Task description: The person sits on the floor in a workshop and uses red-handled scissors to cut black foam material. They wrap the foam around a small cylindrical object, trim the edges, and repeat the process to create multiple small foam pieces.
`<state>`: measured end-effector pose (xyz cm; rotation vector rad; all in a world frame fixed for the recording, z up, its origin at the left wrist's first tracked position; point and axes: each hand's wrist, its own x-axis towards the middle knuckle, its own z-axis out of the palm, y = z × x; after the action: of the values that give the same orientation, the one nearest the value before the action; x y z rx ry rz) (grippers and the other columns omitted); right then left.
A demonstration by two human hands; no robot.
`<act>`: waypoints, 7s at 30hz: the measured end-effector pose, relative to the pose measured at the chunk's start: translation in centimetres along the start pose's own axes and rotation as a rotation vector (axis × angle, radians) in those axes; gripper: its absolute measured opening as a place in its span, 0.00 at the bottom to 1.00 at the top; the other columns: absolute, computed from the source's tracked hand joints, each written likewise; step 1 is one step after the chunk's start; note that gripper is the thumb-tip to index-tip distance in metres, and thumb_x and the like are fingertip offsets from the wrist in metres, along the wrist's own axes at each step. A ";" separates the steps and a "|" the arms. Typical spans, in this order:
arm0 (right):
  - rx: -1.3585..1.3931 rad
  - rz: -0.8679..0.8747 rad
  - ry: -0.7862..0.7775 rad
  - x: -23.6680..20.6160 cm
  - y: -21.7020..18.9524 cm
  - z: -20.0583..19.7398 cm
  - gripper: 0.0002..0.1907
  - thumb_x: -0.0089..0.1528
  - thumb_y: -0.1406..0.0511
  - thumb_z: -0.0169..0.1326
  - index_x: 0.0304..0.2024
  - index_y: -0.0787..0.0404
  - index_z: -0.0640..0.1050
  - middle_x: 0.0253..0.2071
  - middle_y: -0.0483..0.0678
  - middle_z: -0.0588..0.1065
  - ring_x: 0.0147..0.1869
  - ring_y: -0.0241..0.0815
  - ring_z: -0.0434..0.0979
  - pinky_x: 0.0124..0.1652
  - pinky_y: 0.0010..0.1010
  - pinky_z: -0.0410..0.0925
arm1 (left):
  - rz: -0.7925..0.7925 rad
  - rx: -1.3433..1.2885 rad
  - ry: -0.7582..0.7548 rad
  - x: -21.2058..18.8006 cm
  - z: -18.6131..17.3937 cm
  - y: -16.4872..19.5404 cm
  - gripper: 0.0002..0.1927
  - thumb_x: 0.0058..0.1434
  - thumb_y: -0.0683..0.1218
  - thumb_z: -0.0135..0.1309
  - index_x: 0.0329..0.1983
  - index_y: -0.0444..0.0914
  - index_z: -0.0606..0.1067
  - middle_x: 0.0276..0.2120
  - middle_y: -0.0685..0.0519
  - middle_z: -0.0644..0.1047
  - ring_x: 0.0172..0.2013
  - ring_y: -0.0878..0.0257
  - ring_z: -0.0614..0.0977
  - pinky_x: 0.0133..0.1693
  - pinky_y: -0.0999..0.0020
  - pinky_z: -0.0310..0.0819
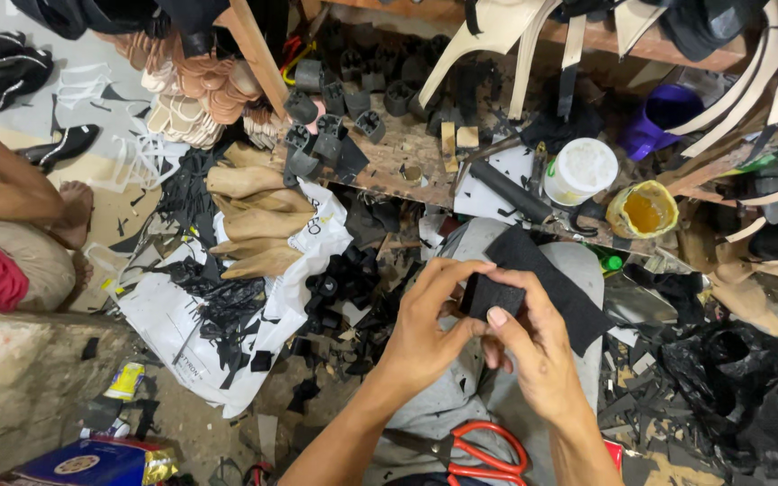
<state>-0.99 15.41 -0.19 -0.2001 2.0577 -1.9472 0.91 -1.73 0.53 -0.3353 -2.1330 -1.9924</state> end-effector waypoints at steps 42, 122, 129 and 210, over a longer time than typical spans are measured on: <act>-0.327 -0.023 0.023 1.9 1.4 0.7 0.18 0.69 0.65 0.48 0.60 0.64 0.76 0.44 0.51 0.80 0.39 0.36 0.79 0.36 0.26 0.72 | -0.383 0.753 0.336 -7.6 -12.3 -21.7 0.27 0.49 0.43 0.69 0.53 0.34 0.75 0.46 0.38 0.79 0.49 0.41 0.79 0.50 0.53 0.72; -0.828 -0.925 0.124 0.2 -1.5 -1.0 0.15 0.56 0.64 0.52 0.40 0.63 0.84 0.45 0.48 0.81 0.61 0.51 0.78 0.59 0.45 0.68 | -0.398 -0.846 0.081 0.6 2.0 -6.7 0.08 0.75 0.44 0.54 0.48 0.33 0.78 0.38 0.59 0.79 0.39 0.73 0.77 0.42 0.75 0.71; -0.748 -0.887 0.223 -0.9 -1.1 -0.3 0.15 0.51 0.63 0.53 0.35 0.62 0.85 0.43 0.51 0.81 0.55 0.50 0.78 0.54 0.38 0.72 | -0.371 -0.584 0.276 1.0 1.1 -6.4 0.09 0.68 0.42 0.56 0.44 0.30 0.81 0.36 0.57 0.82 0.37 0.73 0.78 0.42 0.77 0.73; 0.501 -0.255 0.402 0.1 -1.0 -0.3 0.25 0.59 0.81 0.58 0.58 0.65 0.72 0.53 0.47 0.75 0.57 0.40 0.77 0.59 0.35 0.70 | -0.276 -0.855 0.148 0.4 1.9 -3.7 0.34 0.64 0.36 0.57 0.72 0.37 0.60 0.54 0.45 0.75 0.54 0.59 0.78 0.56 0.59 0.76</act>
<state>-1.25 15.61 0.79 0.0505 1.7349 -2.7794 -0.53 -0.09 -3.00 0.0012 -1.1827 -2.8970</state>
